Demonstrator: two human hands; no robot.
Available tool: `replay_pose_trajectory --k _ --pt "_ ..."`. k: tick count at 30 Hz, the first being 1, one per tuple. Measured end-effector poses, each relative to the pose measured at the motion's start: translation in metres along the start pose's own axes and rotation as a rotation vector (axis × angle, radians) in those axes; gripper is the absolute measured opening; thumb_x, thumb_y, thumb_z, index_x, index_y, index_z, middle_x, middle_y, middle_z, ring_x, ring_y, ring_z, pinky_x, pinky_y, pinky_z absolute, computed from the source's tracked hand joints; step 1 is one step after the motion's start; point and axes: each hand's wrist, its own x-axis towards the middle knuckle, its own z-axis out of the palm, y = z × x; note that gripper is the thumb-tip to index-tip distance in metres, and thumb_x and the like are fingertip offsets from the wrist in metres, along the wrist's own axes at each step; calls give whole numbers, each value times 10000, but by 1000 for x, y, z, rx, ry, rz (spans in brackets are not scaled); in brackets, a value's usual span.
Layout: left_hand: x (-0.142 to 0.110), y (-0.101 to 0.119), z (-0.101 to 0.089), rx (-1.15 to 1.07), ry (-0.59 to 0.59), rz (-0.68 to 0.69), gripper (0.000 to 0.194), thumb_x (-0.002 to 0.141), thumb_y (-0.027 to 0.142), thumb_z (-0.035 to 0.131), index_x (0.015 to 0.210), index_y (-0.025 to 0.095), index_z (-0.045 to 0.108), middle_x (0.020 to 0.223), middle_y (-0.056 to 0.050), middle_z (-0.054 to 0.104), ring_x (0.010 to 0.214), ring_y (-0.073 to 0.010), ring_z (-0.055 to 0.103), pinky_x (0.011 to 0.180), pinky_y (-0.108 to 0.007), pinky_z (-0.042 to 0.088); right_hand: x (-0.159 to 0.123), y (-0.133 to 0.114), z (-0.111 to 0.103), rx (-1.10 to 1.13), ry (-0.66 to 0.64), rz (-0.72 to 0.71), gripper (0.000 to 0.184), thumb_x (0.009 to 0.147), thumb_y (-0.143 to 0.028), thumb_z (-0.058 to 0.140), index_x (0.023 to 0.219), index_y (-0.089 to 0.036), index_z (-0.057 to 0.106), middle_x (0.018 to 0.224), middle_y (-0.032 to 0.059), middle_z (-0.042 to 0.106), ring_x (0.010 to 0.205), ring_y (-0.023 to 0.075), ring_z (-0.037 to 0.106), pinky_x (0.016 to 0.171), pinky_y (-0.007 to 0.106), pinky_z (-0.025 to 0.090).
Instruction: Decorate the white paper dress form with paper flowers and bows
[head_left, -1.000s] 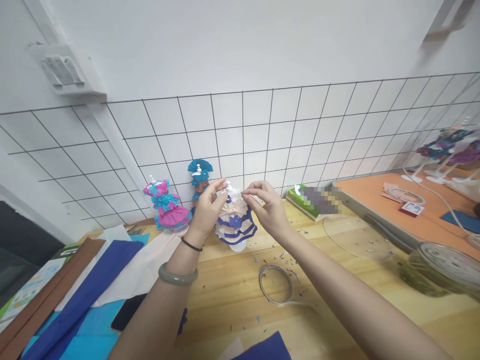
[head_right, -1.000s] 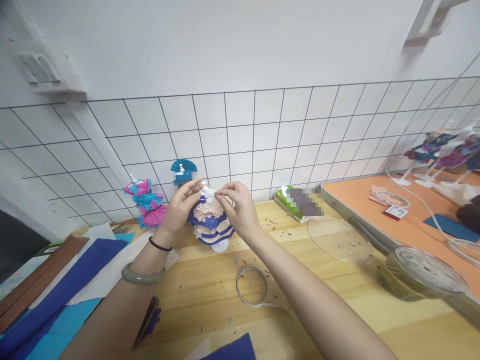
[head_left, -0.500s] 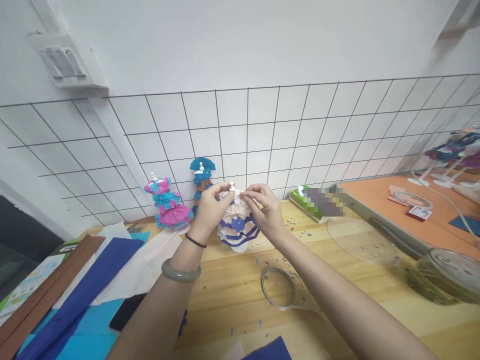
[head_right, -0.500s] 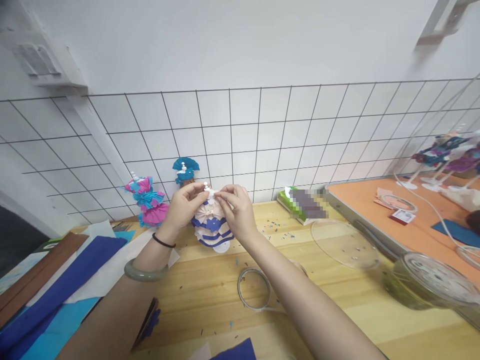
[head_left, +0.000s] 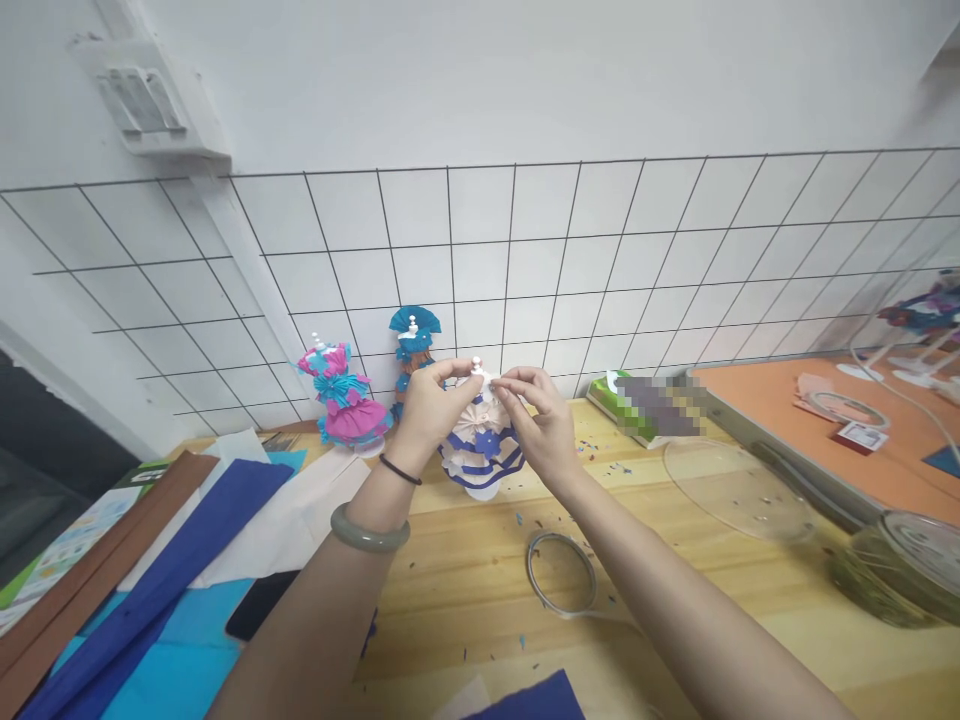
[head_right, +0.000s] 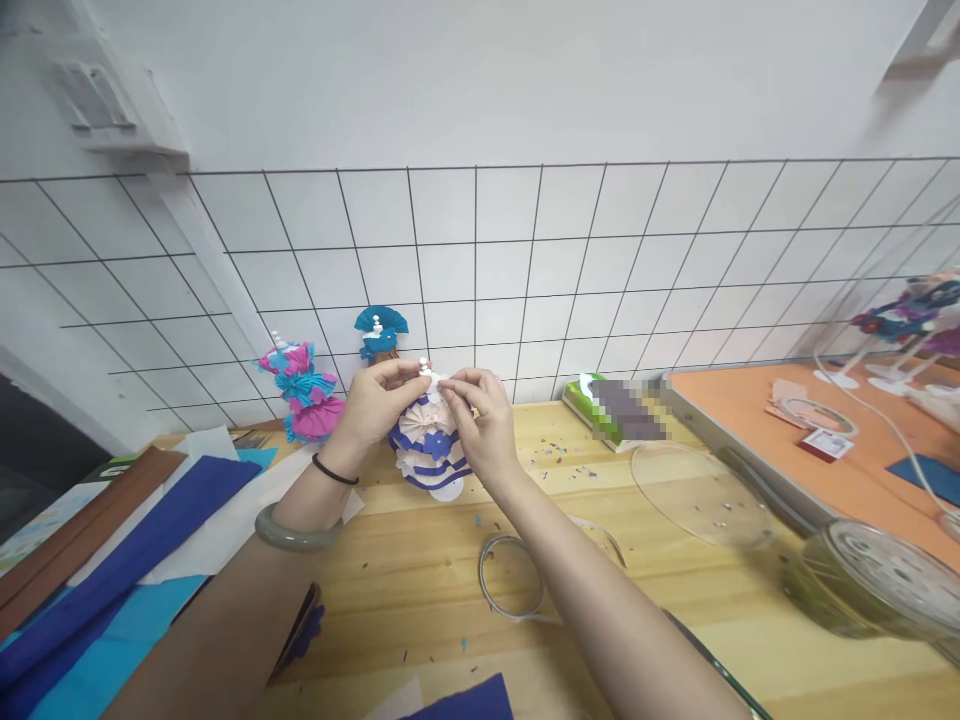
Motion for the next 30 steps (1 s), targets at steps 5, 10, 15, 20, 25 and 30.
replay_pose_trajectory --k 5,10,15,20,25,30 --pt "0 1 1 6 -4 4 236 661 254 648 870 149 683 909 -79 689 866 -205 620 777 -310 484 0 -1 3 23 17 18 184 837 -169 523 920 -244 669 901 47 564 906 180 537 816 365 445" --pt "0 0 1 14 -5 12 223 672 249 638 870 155 678 896 -73 691 870 -207 620 769 -306 485 0 1 5 17 32 14 178 832 -170 531 915 -240 671 899 48 561 898 178 541 815 367 445" --pt "1 -2 0 -1 -2 12 223 669 251 640 867 153 677 909 -77 690 876 -208 620 781 -312 483 -2 5 6 -18 21 -17 201 836 -160 519 945 -250 662 901 47 564 898 179 538 814 379 443" --pt "1 -4 0 -25 6 -3 241 660 268 648 867 148 680 907 -82 692 872 -211 621 787 -319 482 -4 11 6 -103 7 -83 246 838 -153 506 1005 -269 645 923 50 562 894 185 529 809 408 432" --pt "1 -1 1 -40 11 -18 241 647 260 658 858 148 685 914 -85 691 887 -212 618 802 -322 476 -6 10 4 -170 -4 -153 287 835 -141 499 1051 -280 626 938 58 553 887 191 512 792 416 430" --pt "1 1 1 -51 9 -17 242 641 254 663 855 144 685 920 -88 692 886 -212 621 808 -325 475 -7 8 1 -242 -33 -207 317 833 -150 494 1100 -286 598 966 72 544 904 206 499 785 424 423"
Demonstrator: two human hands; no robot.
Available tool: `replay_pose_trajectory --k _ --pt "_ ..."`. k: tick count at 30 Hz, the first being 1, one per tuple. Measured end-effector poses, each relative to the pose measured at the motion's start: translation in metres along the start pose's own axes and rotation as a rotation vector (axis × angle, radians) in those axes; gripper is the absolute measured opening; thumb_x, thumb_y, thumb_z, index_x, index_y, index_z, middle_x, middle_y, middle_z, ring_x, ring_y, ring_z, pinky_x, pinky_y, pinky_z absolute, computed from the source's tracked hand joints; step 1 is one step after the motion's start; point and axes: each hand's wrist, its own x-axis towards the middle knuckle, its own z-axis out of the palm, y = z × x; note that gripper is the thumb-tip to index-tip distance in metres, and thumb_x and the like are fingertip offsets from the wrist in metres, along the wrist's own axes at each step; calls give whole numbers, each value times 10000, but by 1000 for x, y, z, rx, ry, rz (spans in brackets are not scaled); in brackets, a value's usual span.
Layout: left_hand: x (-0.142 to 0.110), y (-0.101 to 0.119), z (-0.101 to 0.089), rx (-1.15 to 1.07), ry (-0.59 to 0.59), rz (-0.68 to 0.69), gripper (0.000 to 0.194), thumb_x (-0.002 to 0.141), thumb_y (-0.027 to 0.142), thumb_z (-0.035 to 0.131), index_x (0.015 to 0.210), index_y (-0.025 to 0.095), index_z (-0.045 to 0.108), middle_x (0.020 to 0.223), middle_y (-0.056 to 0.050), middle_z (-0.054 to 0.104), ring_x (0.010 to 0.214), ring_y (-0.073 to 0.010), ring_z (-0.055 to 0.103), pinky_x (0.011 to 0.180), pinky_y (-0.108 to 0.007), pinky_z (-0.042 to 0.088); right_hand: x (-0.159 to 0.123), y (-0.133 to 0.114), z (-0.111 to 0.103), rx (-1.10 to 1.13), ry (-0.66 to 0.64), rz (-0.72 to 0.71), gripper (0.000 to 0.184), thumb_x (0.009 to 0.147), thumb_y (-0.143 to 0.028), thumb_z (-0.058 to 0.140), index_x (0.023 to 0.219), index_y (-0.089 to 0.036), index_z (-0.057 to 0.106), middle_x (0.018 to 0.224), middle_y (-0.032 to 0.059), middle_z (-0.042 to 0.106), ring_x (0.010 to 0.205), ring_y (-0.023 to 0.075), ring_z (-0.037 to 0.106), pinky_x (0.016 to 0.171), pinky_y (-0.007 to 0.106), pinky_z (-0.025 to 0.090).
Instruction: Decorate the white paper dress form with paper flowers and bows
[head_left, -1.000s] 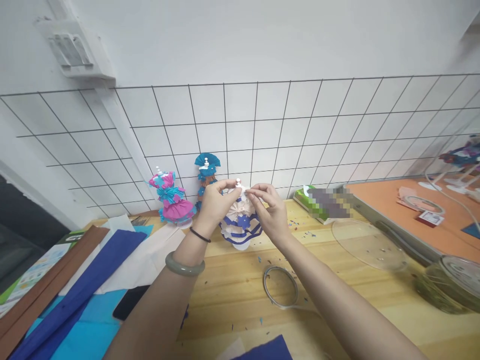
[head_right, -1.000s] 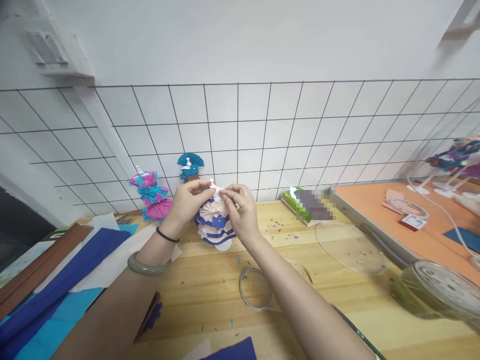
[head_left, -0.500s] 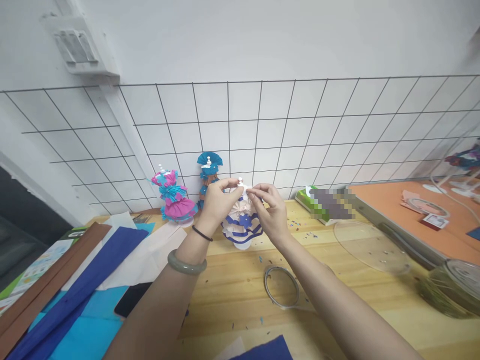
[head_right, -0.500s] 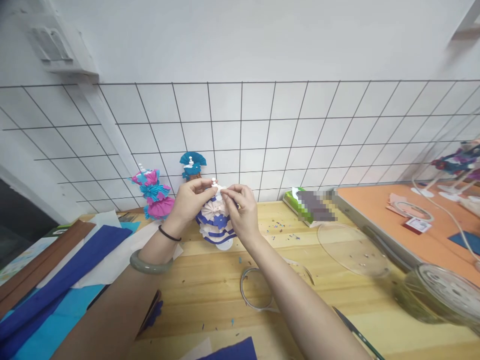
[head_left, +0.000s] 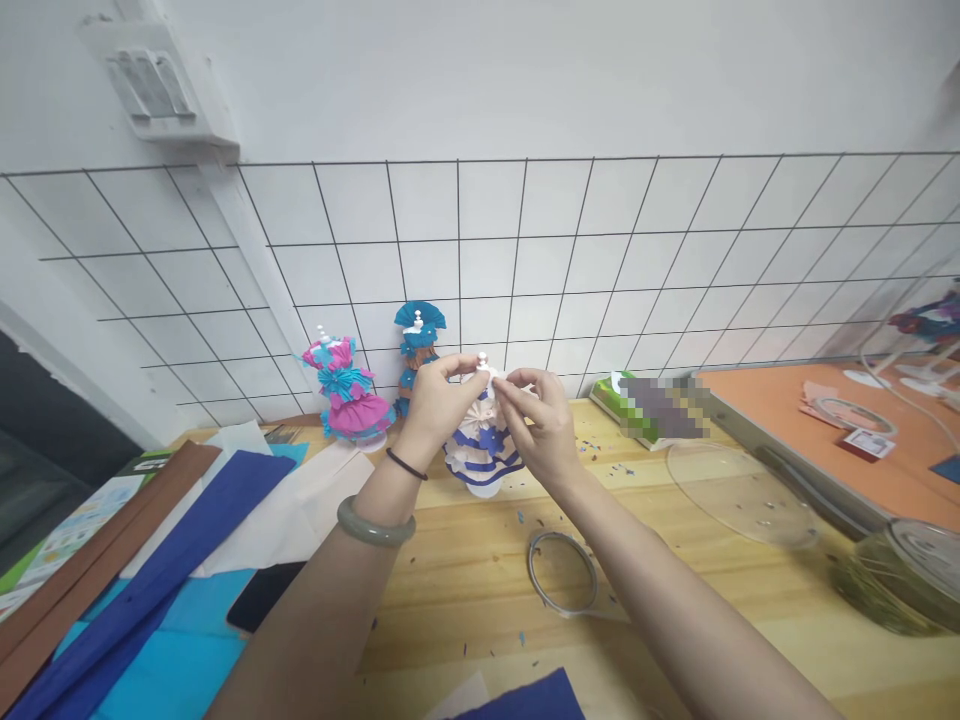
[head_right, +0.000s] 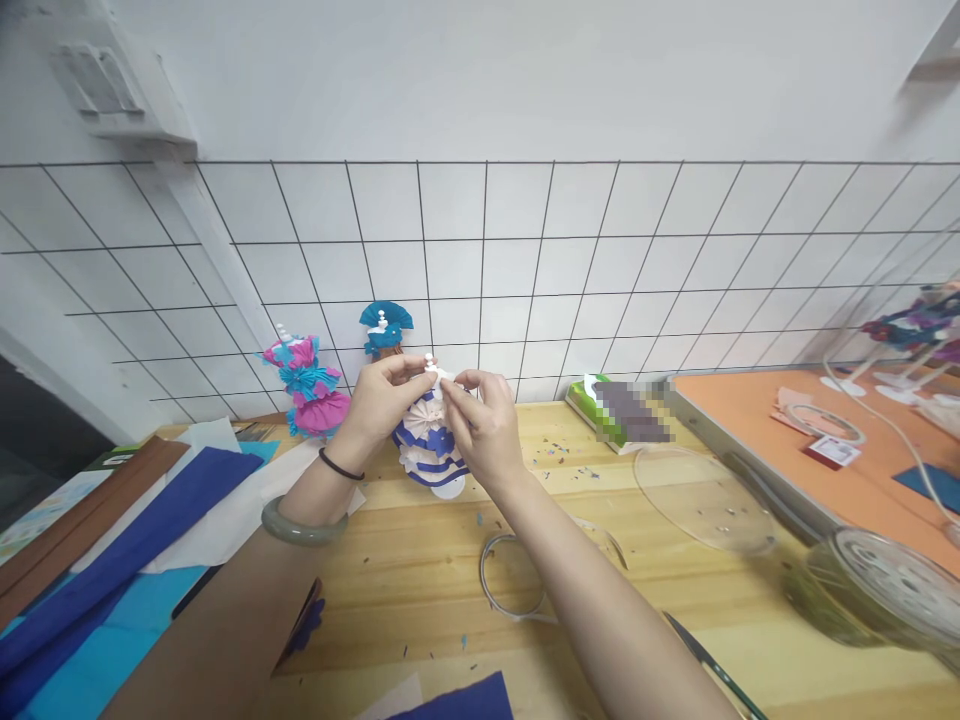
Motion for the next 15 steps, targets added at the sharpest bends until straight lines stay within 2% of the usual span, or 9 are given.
replay_pose_trajectory --k 15 --pt "0 -2 1 16 0 29 210 656 238 650 843 146 681 894 -77 695 875 -206 624 816 -326 473 0 2 -3 -209 -72 -93 353 842 -165 481 1169 -287 533 1018 91 551 918 225 476 770 423 373"
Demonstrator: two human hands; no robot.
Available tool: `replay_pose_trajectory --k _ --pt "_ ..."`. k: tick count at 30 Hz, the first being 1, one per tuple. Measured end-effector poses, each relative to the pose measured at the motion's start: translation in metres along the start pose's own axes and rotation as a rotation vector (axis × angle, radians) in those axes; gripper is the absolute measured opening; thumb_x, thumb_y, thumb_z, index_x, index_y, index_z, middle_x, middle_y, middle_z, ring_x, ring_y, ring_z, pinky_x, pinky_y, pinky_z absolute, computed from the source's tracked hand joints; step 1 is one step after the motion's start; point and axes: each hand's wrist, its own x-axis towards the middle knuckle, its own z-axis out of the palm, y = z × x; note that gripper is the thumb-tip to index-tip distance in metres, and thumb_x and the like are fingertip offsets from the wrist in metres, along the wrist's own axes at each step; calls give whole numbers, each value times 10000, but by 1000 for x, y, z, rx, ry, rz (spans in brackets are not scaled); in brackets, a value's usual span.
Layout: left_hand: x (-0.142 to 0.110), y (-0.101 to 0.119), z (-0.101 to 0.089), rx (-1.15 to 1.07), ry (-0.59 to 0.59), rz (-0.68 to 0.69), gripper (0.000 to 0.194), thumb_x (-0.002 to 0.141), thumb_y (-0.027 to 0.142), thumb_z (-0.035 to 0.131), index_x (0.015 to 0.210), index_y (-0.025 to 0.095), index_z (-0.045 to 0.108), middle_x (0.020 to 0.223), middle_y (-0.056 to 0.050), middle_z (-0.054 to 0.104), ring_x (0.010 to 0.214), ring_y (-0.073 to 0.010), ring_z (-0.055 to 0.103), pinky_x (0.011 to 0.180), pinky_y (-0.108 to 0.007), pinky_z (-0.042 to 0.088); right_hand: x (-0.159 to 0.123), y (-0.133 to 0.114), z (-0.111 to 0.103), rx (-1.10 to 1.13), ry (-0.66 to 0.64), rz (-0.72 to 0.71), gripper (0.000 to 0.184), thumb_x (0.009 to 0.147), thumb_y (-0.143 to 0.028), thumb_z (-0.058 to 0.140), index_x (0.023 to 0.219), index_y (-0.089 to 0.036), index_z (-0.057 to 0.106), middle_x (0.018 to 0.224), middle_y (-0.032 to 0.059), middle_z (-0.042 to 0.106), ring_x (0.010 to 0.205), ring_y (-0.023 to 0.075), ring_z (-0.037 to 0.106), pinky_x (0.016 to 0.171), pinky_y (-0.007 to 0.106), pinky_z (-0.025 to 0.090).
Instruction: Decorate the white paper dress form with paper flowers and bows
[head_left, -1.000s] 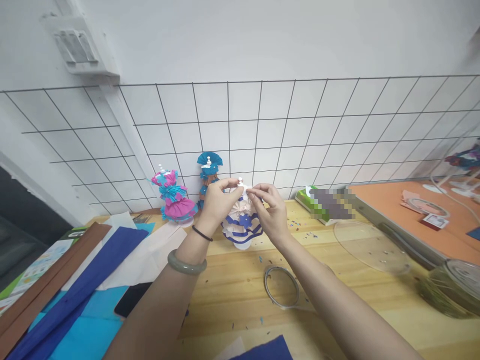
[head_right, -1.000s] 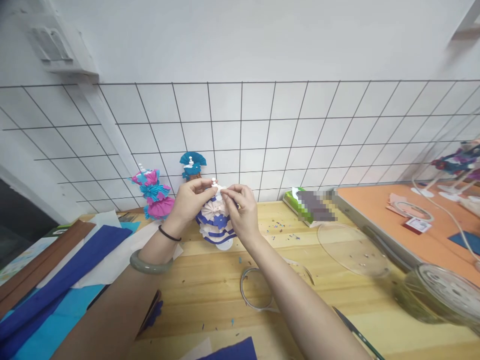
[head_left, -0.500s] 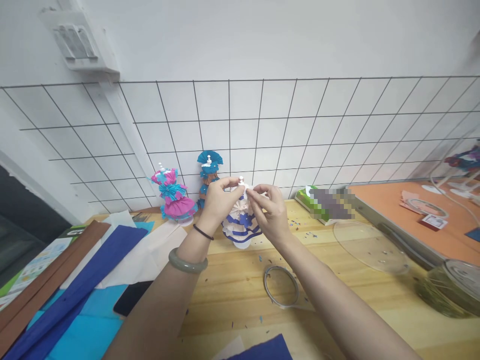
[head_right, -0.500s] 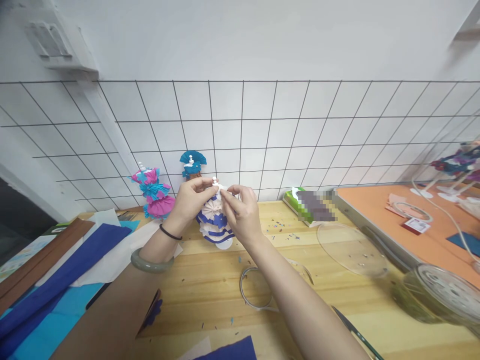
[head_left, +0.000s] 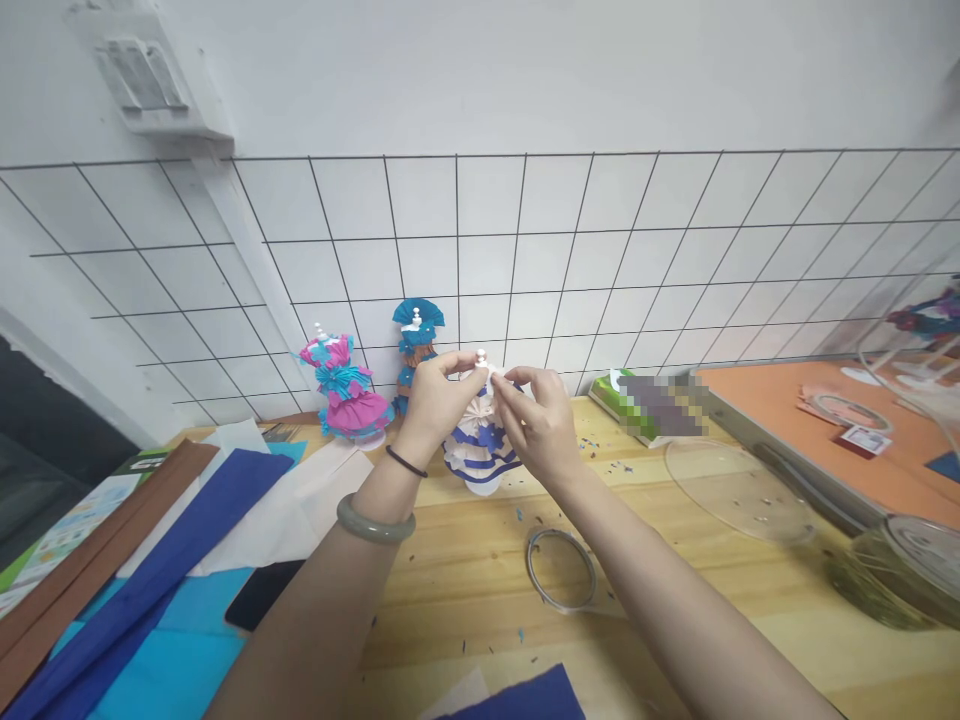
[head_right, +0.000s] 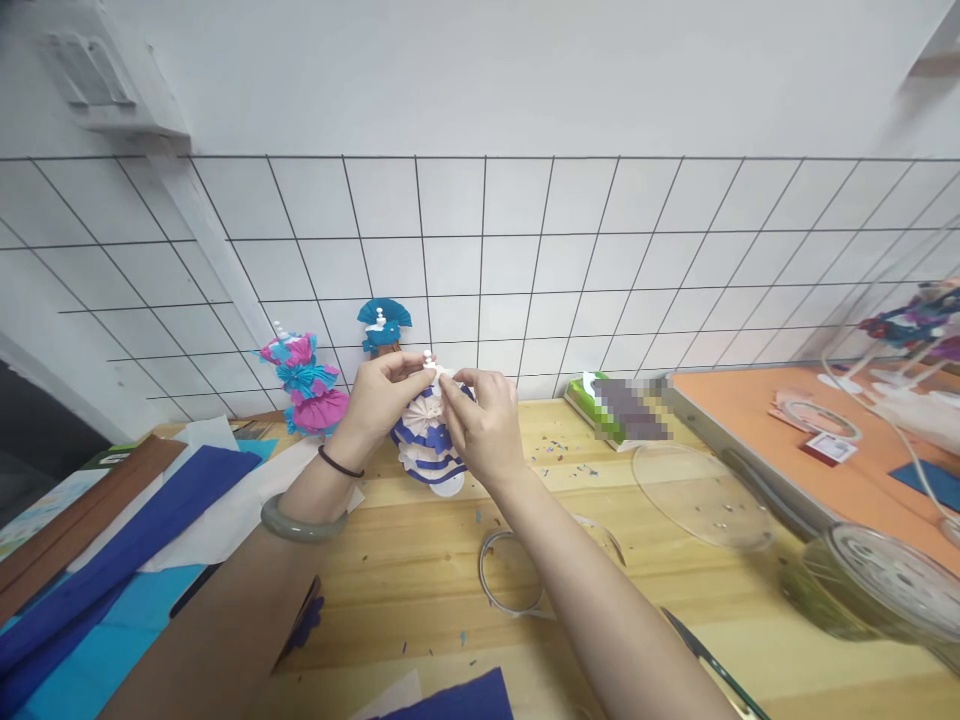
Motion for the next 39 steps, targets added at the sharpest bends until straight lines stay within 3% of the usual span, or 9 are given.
replay_pose_trajectory --k 6,13,22,35,39 --pt "-1 1 0 -8 6 -11 237 652 254 655 861 146 682 894 -79 694 870 -207 623 802 -321 476 0 -1 -1 -35 -13 -7 349 836 -175 500 1166 -281 545 1019 98 559 914 235 482 770 432 371" --pt "-1 2 0 -9 9 -15 220 648 253 658 839 149 686 880 -75 694 855 -205 623 783 -313 481 -1 -3 -1 174 36 83 365 835 -147 480 1166 -284 552 981 70 551 920 209 496 803 424 404" --pt "-1 2 1 -10 7 -22 227 645 247 654 846 145 685 880 -78 694 858 -203 622 784 -313 479 -1 -4 -4 279 71 160 356 834 -143 471 1152 -276 560 966 65 569 930 209 519 817 425 418" --pt "-4 7 1 -32 -20 -12 221 710 282 596 871 161 687 943 -69 686 924 -209 603 804 -300 461 -4 -6 -6 133 43 73 360 802 -118 495 1104 -291 588 1058 75 544 961 237 482 811 449 398" --pt "-5 10 0 -10 -1 2 216 750 305 539 823 172 693 873 -27 690 871 -188 603 748 -258 454 -4 -5 -6 166 35 88 366 806 -118 485 1107 -299 589 1068 73 538 972 231 478 822 451 394"
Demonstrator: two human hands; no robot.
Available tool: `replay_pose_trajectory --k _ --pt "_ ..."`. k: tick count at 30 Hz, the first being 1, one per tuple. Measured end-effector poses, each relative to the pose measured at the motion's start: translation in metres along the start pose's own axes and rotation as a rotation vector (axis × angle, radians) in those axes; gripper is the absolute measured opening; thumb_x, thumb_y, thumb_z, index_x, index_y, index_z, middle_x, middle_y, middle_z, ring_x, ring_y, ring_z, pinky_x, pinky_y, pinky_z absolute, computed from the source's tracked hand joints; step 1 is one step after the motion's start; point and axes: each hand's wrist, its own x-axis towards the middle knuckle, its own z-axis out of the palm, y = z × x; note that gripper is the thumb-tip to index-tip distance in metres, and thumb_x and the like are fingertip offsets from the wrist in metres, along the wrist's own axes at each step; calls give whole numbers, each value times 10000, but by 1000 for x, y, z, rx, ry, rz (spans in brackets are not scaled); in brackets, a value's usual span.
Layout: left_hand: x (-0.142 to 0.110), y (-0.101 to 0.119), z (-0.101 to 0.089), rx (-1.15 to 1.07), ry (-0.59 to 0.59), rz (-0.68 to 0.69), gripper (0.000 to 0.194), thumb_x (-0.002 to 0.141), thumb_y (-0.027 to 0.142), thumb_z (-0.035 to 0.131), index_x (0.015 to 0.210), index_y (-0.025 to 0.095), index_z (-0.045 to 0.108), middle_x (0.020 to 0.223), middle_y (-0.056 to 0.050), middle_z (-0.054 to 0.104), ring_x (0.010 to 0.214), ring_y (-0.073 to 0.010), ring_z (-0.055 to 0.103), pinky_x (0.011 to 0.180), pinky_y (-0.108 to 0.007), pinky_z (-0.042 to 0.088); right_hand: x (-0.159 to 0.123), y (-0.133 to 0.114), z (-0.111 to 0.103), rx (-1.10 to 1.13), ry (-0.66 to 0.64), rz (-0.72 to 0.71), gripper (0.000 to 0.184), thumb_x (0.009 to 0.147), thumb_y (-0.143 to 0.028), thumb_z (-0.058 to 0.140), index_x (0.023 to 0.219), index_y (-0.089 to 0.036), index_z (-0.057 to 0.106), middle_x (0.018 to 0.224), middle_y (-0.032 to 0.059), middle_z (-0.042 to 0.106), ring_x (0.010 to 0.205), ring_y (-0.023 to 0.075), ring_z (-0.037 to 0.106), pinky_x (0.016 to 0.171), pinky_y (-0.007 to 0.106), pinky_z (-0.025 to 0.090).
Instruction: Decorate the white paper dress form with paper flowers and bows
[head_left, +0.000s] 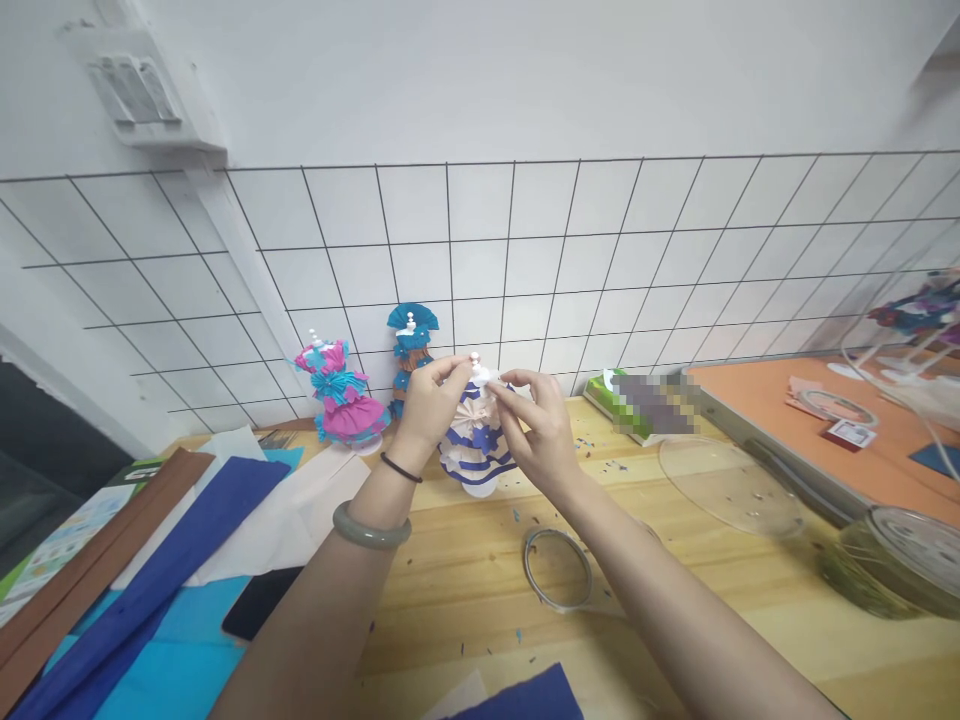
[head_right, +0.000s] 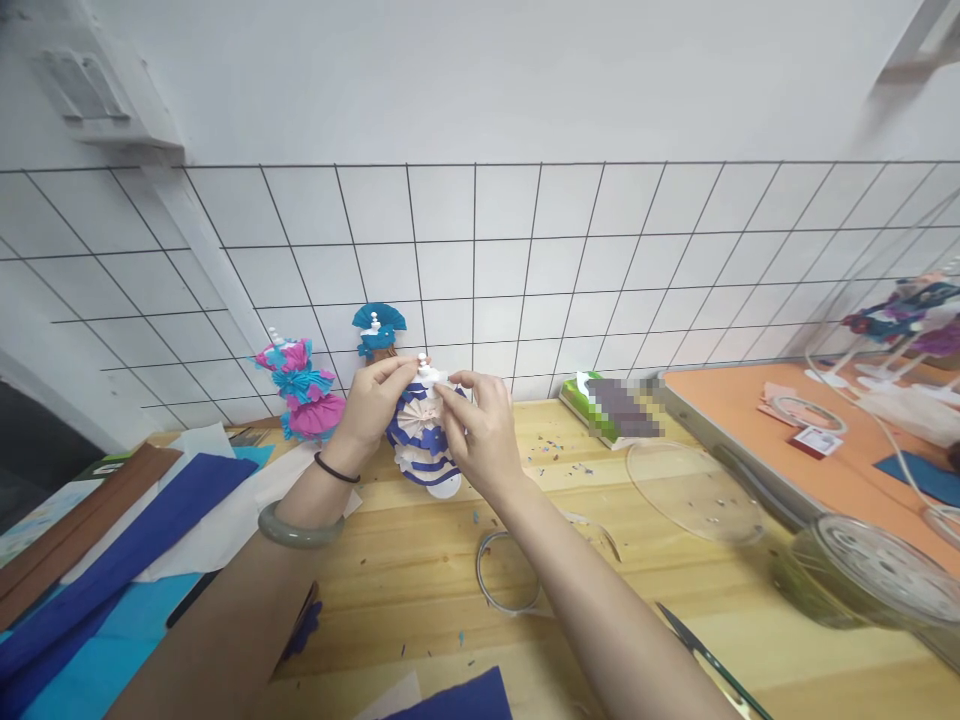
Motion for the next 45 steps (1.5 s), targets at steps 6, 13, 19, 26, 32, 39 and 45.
replay_pose_trajectory --k 6,13,19,26,32,39,45 --pt "-1 2 -1 29 -10 24 267 792 333 486 817 157 686 832 -19 677 827 -181 593 697 -240 443 -1 -3 -7 187 50 136 346 834 -124 464 1112 -285 591 1027 64 541 983 196 502 862 419 404" --pt "0 -2 0 2 18 36 262 785 293 507 948 162 665 1017 -63 662 969 -199 572 830 -286 427 6 -3 -17 349 42 396 259 841 -212 487 1059 -242 624 1022 68 563 994 190 518 820 364 427" --pt "-1 -3 0 -8 -32 -6 252 751 284 554 936 156 668 984 -76 674 938 -215 593 817 -320 446 31 4 -13 441 -80 458 230 830 -258 498 990 -205 654 1035 74 587 989 188 537 791 335 436" --pt "-1 -3 0 -9 -13 -34 247 713 261 600 922 153 675 960 -80 679 926 -215 598 808 -315 451 35 10 -6 444 -176 444 149 771 -226 547 848 -177 665 939 60 626 899 182 567 705 304 455" --pt "-1 -5 1 -96 -10 -68 277 708 282 598 937 148 676 997 -91 671 929 -223 596 802 -327 455 31 8 -8 530 -181 529 150 753 -249 563 839 -161 648 922 62 639 838 165 585 673 282 469" --pt "0 -1 1 -102 12 -77 262 705 297 591 905 157 686 992 -82 674 947 -223 589 828 -329 439 31 7 -12 602 -187 609 248 739 -274 586 951 -159 645 974 86 659 875 180 605 739 321 491" --pt "-3 8 -1 -123 58 -90 342 732 315 576 1025 146 628 1056 -101 643 990 -223 574 865 -353 428 24 3 -30 591 -129 620 281 744 -293 595 998 -183 642 1064 88 639 953 192 592 826 351 479"
